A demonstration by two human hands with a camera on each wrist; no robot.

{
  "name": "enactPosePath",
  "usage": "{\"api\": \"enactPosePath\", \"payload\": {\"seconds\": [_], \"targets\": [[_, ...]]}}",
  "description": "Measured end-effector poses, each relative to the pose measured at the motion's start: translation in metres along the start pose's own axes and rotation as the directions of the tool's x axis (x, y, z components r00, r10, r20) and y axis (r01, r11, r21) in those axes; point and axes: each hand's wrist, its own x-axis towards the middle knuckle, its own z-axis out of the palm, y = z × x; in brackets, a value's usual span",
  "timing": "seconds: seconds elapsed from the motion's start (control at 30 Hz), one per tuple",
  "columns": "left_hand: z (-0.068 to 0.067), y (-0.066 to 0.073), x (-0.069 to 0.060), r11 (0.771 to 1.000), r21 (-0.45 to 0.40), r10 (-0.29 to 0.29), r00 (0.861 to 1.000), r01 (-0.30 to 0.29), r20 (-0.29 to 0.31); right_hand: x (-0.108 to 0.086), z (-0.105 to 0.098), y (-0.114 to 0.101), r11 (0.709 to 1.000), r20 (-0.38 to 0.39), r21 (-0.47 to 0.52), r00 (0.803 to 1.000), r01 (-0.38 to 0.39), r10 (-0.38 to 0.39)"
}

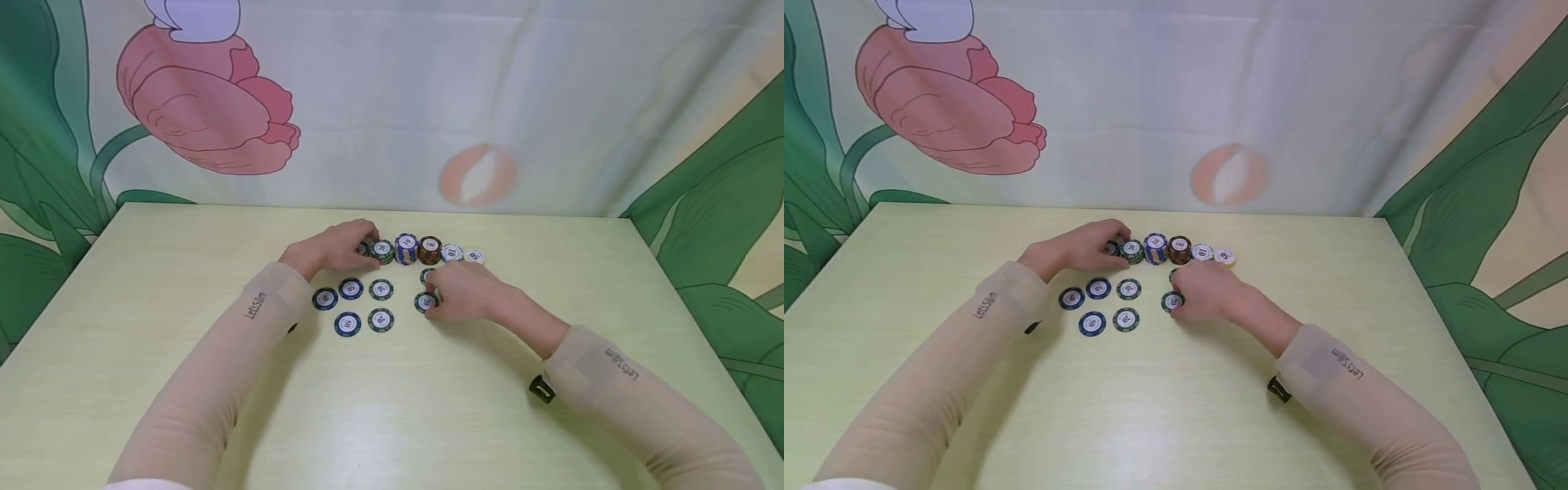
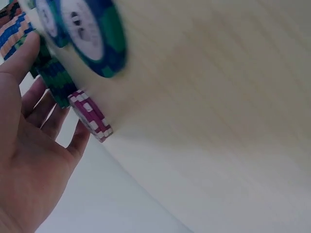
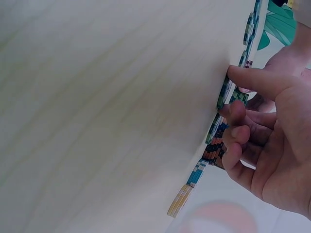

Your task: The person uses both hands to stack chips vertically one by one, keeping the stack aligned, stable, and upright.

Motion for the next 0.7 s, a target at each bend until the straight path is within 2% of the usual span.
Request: {"api": "enactPosePath", "payload": {"seconds": [0.1, 0.3, 0.5, 0.7], "targets": [[0.0011, -0.0002, -0.0005, 1.0, 0.005, -0.008, 1.0, 0.008, -0.008, 0.0006, 0.0015, 0.0, 1.0, -0.011, -0.015, 1.0, 0.013, -0.013], [0.0028, -0.0011, 0.0023, 0.997, 0.075, 0.006, 1.0, -0.005, -0.01, 0.0018, 0.0034, -0.0003, 0.999, -0.011, -0.043, 1.0, 0.027, -0.027], [0.0051, -0.0008, 0.0024, 0.998, 0.064, -0.011, 1.0, 0.013, -0.023, 0.0035, 0.004, 0.0002, 0.999, -0.007, -0.047, 1.0, 0.01, -0.011], [0.0049, 0.0024, 0.0008, 0.999, 0.032, -0.036, 0.999, 0.037, -0.039, 0.0094, 0.0028, -0.001, 1.0, -0.023, 0.0, 1.0, 0.001, -0.001]]}}
